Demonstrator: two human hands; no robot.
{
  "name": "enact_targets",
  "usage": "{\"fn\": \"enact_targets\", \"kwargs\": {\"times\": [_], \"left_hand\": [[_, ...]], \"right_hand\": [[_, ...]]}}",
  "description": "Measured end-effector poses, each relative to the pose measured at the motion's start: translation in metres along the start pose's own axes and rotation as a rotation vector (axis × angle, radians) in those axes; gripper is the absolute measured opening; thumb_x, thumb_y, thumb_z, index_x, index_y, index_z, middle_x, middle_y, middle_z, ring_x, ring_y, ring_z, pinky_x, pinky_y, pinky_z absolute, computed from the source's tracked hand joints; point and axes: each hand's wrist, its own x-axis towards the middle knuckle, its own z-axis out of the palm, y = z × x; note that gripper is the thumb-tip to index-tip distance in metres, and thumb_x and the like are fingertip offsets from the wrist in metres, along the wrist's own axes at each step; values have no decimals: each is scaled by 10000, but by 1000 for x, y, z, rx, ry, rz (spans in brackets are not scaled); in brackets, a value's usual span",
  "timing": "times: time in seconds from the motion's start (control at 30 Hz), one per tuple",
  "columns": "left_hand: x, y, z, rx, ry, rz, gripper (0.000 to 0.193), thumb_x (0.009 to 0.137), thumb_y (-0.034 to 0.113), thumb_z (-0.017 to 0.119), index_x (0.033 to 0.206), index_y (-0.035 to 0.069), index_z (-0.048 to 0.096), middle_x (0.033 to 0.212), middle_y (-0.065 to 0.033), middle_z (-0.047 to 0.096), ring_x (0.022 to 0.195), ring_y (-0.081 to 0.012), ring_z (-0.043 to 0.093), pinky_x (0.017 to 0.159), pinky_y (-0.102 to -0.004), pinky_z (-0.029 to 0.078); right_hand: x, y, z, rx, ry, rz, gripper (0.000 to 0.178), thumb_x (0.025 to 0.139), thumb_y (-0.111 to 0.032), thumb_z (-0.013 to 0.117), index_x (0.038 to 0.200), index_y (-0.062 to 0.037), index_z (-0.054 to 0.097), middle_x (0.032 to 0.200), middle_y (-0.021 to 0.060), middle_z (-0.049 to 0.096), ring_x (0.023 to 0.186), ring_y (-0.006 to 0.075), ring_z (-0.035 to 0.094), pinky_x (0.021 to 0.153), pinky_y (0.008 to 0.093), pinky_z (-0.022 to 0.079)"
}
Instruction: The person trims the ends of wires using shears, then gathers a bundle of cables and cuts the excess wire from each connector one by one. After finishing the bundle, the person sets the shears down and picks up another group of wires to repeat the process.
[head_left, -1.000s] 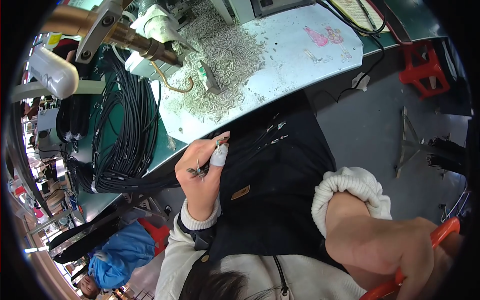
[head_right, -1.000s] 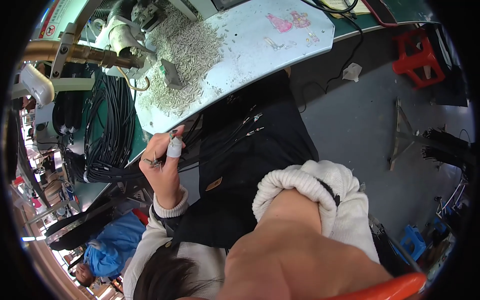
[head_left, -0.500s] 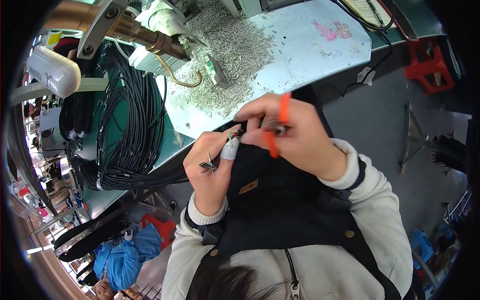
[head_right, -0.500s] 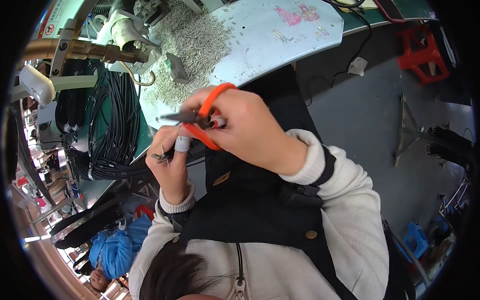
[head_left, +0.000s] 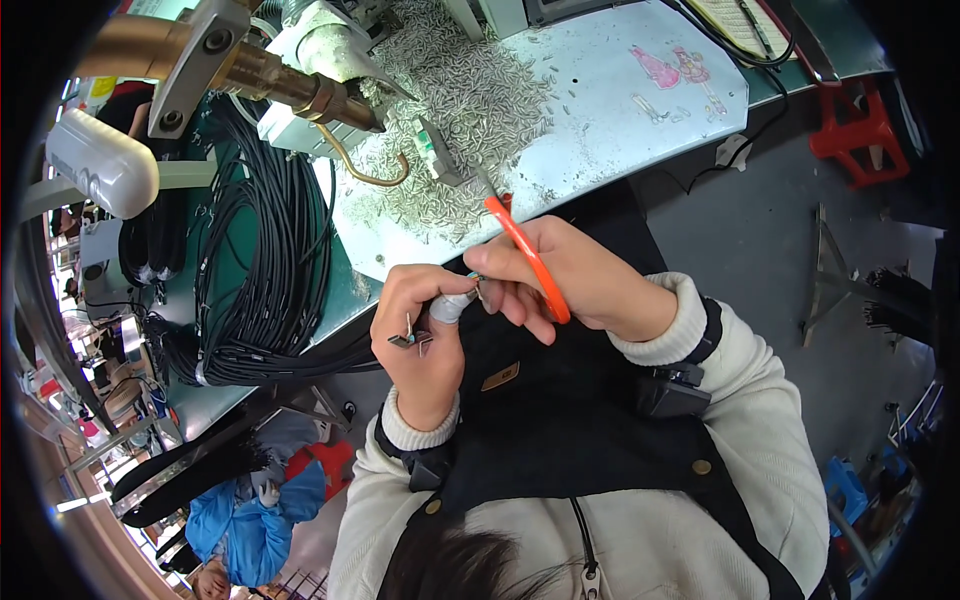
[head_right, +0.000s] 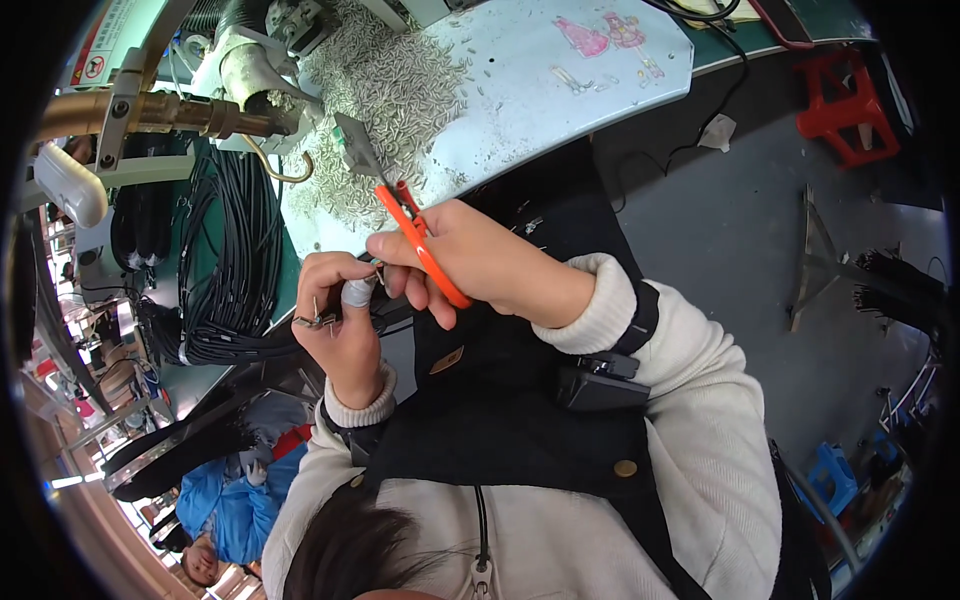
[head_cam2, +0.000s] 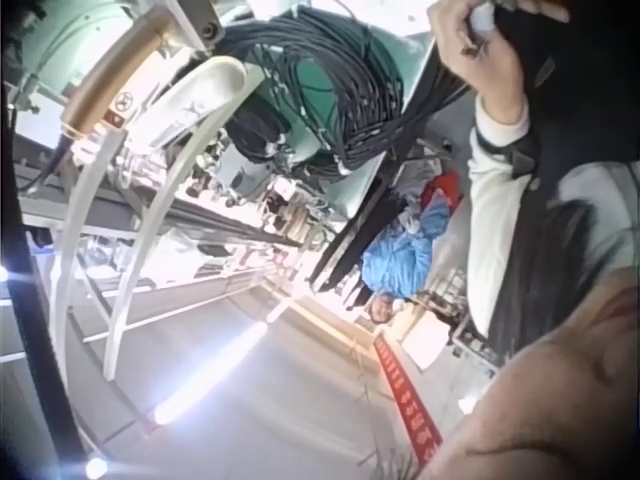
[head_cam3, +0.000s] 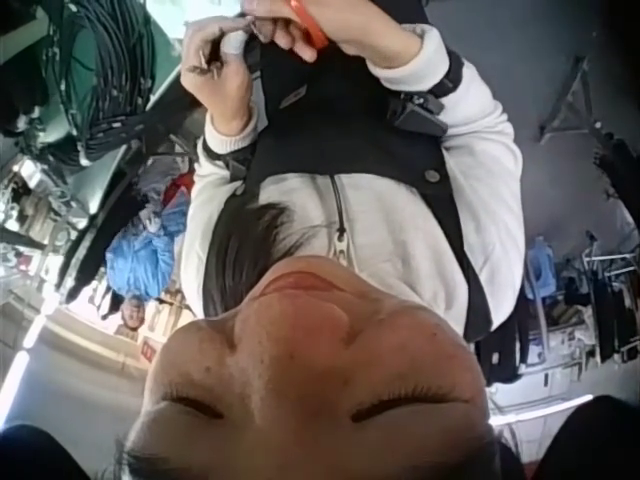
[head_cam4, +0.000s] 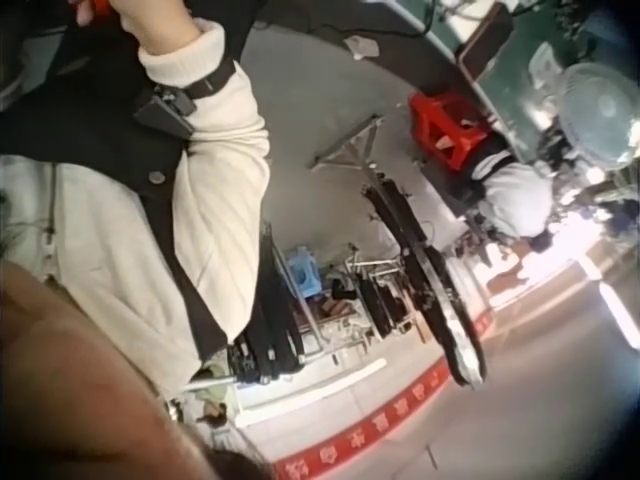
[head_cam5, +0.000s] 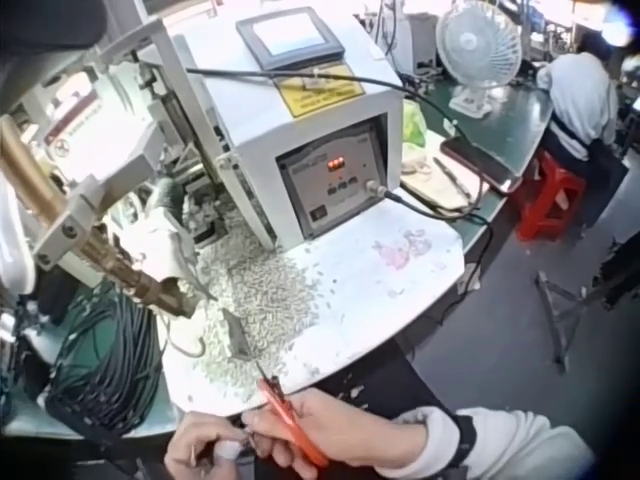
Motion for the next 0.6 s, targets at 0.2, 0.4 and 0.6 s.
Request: {"fn": "enact_targets", "kwargs": {"times": [0.2,0.4,0.6], "left_hand": [[4,3,-2,-345,-11,-325,102,723,-95,552,786,-15,558,777,-64,540,695,-115,511,593,-211,387],[8,1,-6,91,-116,12,67,763,-66,533,806,-16,520,737,-40,514,661,-107,494,579,-209,387],[5,-5,-5,-282,-28,-217,88,779,-27,548,855,-8,510,724,-20,516,588,-77,467,509,-185,356]], "right_hand": [[6,2,-7,25,-57,9,355,850,-292,506,654,2,532,539,45,517,338,90,449,309,186,330],[4,-6,-7,-19,-115,74,323,863,-281,485,715,2,532,560,34,505,355,89,447,344,185,347],[5,4,-3,-92,-111,-130,212,839,-244,525,776,-44,558,600,9,525,429,82,480,406,186,347]]}}
